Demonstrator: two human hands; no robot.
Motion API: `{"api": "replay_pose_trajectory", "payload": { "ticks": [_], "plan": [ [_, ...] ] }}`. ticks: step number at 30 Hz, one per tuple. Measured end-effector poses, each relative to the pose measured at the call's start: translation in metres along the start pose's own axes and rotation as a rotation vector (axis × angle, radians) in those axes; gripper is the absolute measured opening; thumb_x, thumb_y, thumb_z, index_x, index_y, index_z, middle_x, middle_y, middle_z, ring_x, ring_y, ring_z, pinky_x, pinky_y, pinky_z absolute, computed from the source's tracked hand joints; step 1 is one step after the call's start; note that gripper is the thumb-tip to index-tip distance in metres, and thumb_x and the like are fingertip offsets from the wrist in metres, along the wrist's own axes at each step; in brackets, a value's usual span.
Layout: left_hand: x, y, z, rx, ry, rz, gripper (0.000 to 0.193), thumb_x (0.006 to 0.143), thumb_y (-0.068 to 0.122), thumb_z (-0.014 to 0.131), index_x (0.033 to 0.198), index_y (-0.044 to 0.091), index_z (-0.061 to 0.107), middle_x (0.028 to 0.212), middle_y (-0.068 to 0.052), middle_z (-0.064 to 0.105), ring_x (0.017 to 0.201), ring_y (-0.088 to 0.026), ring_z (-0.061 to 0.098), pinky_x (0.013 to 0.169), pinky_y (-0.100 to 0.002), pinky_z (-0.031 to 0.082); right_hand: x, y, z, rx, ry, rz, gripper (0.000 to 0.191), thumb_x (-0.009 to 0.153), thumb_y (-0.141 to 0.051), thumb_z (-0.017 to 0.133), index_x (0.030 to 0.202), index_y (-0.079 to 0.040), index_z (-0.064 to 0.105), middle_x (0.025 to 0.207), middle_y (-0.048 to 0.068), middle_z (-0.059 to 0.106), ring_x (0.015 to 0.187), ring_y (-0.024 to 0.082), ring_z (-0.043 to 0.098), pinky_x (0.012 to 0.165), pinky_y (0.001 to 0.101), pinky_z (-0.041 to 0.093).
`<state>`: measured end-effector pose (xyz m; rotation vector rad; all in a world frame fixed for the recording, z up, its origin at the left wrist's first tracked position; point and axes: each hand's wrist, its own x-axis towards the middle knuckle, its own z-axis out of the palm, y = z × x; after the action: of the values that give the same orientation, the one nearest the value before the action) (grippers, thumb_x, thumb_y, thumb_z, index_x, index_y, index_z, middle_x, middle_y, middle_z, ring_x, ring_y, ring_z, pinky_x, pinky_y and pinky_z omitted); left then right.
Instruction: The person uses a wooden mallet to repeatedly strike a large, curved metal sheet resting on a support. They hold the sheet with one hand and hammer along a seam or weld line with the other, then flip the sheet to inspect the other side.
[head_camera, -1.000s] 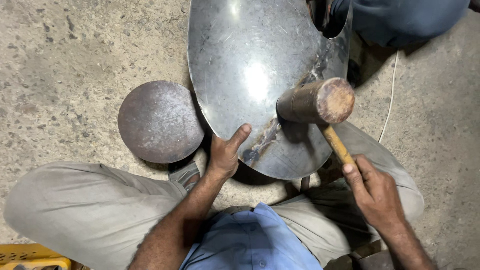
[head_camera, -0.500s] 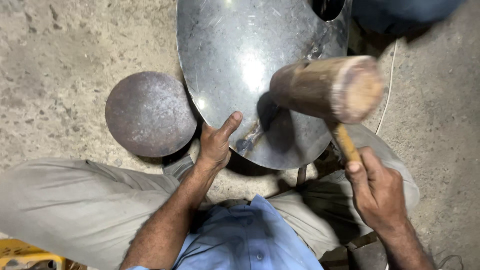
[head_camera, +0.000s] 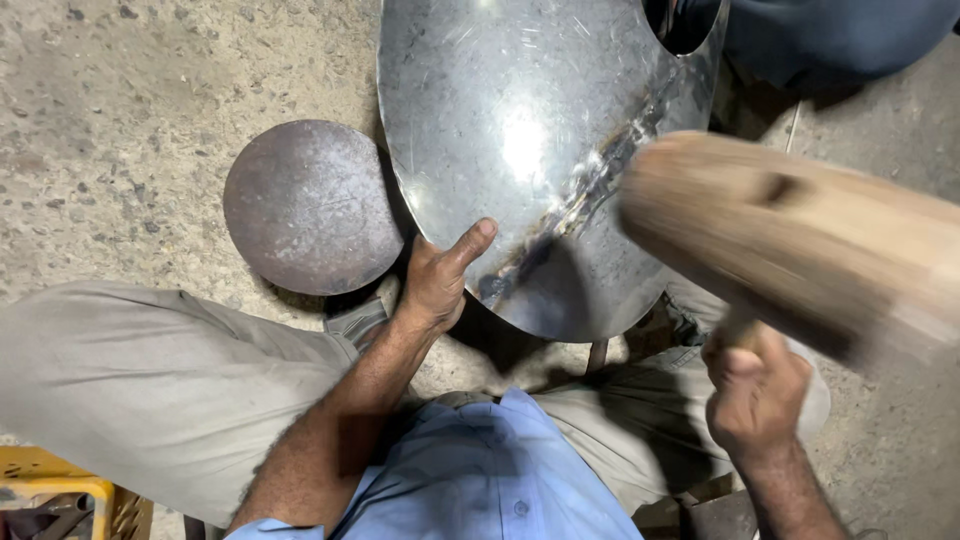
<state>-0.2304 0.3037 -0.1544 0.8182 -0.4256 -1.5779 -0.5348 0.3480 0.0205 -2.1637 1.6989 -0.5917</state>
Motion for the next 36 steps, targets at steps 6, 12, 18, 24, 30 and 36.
{"api": "replay_pose_trajectory", "payload": {
  "ticks": [6, 12, 18, 24, 30, 36],
  "plan": [
    [-0.021, -0.011, -0.008, 0.002, 0.007, -0.015, 0.078, 0.092, 0.030, 0.077, 0.150, -0.003, 0.037, 0.141, -0.019, 0.052, 0.138, -0.028, 0.047, 0.119, -0.048, 0.039, -0.030, 0.034, 0.004, 0.338, 0.038, 0.096, 0.045, 0.114, -0.046, 0.035, 0.091, -0.011, 0.051, 0.066, 0.001, 0.056, 0.043, 0.007, 0.043, 0.036, 0.0256, 0.035],
    [-0.038, -0.033, -0.008, -0.030, -0.029, -0.041, 0.079, 0.091, 0.030, 0.078, 0.150, -0.002, 0.036, 0.139, -0.018, 0.053, 0.137, -0.027, 0.049, 0.120, -0.047, 0.039, -0.047, 0.020, -0.007, -0.059, -0.102, 0.060, 0.053, 0.112, -0.049, 0.035, 0.091, -0.007, 0.057, 0.064, 0.002, 0.055, 0.044, 0.010, 0.046, 0.036, 0.0271, 0.037],
    [-0.048, -0.054, -0.009, 0.019, -0.005, -0.069, 0.080, 0.092, 0.031, 0.075, 0.151, -0.002, 0.033, 0.139, -0.016, 0.050, 0.139, -0.025, 0.046, 0.120, -0.048, 0.038, -0.053, 0.009, -0.010, 0.215, 0.087, -0.083, 0.055, 0.112, -0.058, 0.036, 0.102, -0.008, 0.056, 0.068, -0.001, 0.056, 0.046, 0.005, 0.046, 0.038, 0.0231, 0.038],
    [-0.057, -0.061, -0.001, 0.032, -0.001, -0.050, 0.081, 0.090, 0.032, 0.078, 0.151, -0.003, 0.037, 0.143, -0.016, 0.051, 0.143, -0.028, 0.044, 0.123, -0.047, 0.035, -0.050, 0.029, -0.016, -0.164, -0.106, 0.139, 0.049, 0.112, -0.050, 0.037, 0.092, -0.012, 0.059, 0.059, -0.001, 0.053, 0.040, 0.010, 0.044, 0.033, 0.0276, 0.039],
    [-0.041, -0.040, 0.019, 0.030, 0.042, -0.041, 0.081, 0.090, 0.031, 0.078, 0.152, -0.001, 0.038, 0.146, -0.017, 0.051, 0.141, -0.027, 0.046, 0.122, -0.046, 0.036, -0.009, 0.022, -0.035, -0.282, -0.119, 0.020, 0.044, 0.110, -0.048, 0.039, 0.091, -0.012, 0.057, 0.056, 0.001, 0.049, 0.041, 0.012, 0.042, 0.035, 0.0301, 0.037],
    [-0.027, -0.030, 0.046, 0.072, 0.074, -0.006, 0.070, 0.092, 0.031, 0.078, 0.146, -0.001, 0.047, 0.135, -0.016, 0.058, 0.129, -0.026, 0.057, 0.113, -0.042, 0.050, 0.000, 0.040, -0.063, 0.172, -0.038, -0.054, 0.050, 0.113, -0.053, 0.031, 0.095, -0.013, 0.054, 0.059, -0.005, 0.049, 0.040, 0.005, 0.041, 0.037, 0.0264, 0.036]
  ]
}}
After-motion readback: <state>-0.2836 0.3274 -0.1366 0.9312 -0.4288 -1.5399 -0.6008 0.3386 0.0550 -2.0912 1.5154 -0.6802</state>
